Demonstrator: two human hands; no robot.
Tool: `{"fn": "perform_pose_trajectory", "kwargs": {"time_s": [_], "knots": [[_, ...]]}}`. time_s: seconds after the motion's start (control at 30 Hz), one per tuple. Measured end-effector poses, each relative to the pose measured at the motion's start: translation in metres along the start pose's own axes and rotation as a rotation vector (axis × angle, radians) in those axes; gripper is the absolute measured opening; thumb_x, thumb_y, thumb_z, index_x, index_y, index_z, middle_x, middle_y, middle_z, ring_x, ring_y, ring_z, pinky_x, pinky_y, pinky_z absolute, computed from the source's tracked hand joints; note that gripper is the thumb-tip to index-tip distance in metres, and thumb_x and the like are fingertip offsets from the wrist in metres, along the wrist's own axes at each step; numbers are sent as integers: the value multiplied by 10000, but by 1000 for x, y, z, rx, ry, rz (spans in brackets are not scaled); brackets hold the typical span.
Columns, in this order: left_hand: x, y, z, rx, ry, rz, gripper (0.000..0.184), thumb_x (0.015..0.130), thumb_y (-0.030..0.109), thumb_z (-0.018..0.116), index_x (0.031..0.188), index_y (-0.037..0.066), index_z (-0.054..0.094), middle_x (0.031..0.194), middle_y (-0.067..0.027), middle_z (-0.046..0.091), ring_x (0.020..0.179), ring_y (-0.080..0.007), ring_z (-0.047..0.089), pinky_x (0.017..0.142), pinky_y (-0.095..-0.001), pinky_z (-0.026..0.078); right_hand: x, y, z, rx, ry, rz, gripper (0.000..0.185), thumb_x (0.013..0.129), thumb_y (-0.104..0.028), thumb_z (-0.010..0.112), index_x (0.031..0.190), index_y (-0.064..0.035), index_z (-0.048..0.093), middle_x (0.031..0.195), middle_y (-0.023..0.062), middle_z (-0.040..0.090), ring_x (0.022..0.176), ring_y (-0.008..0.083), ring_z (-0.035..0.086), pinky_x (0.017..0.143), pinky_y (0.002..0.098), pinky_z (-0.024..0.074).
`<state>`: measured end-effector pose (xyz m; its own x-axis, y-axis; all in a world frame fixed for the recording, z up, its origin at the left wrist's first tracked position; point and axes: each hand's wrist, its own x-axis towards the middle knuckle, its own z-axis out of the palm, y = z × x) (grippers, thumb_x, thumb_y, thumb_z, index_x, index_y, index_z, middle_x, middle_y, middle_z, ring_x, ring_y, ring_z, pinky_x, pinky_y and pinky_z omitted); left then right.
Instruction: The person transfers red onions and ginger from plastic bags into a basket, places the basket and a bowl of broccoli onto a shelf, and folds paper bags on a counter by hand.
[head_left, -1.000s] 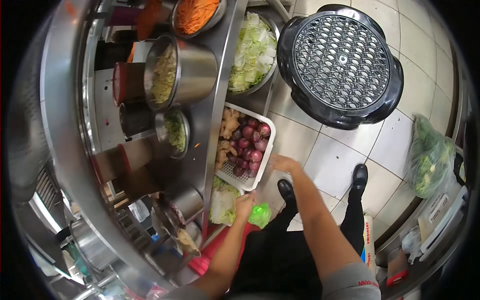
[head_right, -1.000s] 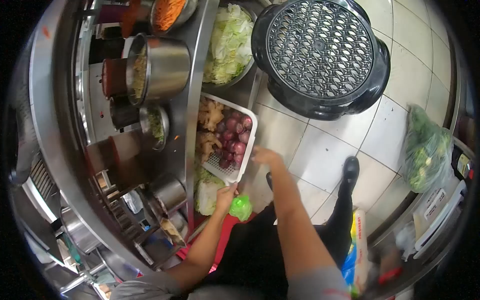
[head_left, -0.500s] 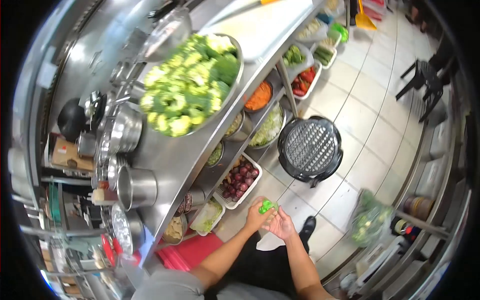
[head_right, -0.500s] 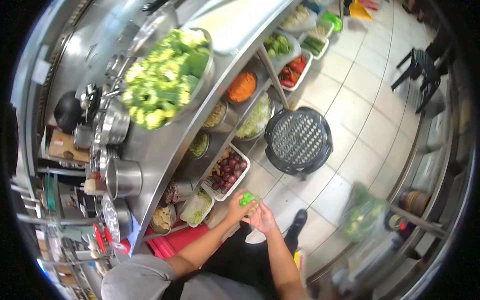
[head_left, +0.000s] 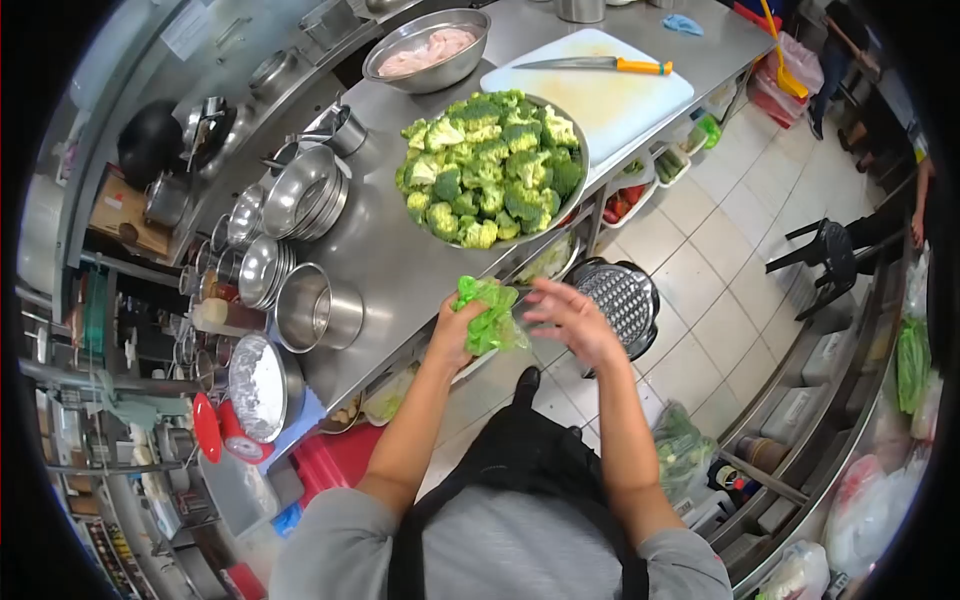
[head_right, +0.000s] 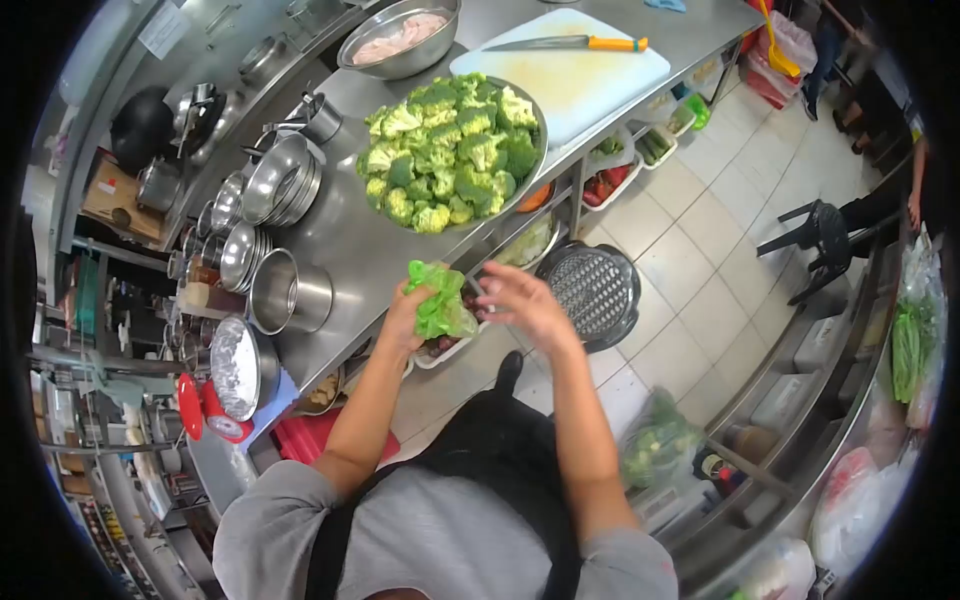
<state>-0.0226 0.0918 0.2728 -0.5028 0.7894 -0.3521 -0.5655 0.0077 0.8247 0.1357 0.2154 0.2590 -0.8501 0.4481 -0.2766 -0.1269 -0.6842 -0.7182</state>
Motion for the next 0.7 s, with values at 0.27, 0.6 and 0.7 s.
{"fn": "perform_pose_trajectory", "kwargs": {"time_s": [0.27, 0.6, 0.7], "knots": [[16, 76, -22, 282, 148, 312, 385, 721, -19, 624, 1094, 16, 533, 907, -83, 589, 647, -149, 571, 604, -273, 496, 29, -45, 5, 92, 256, -160, 586, 816, -177, 622, 1317, -40, 349, 1127, 130, 540, 910, 222, 606, 753, 384, 533], [204, 164, -123, 493, 357, 117, 294, 845, 355, 565, 878, 68, 619, 705, -35, 549, 612, -149, 512, 535, -306, 424, 119, -79, -27, 32, 104, 120, 618, 769, -16, 409, 1326, -155, 179, 1179, 140, 449, 957, 356, 587, 738, 527, 532], [187, 176, -86, 497, 268, -94, 344, 842, 394, 571, 957, 73, 612, 833, -59, 602, 718, -180, 557, 638, -354, 467, 119, -79, -25, -64, 155, 88, 648, 752, 17, 421, 1327, -159, 181, 1151, 146, 474, 925, 324, 598, 709, 502, 555]]}}
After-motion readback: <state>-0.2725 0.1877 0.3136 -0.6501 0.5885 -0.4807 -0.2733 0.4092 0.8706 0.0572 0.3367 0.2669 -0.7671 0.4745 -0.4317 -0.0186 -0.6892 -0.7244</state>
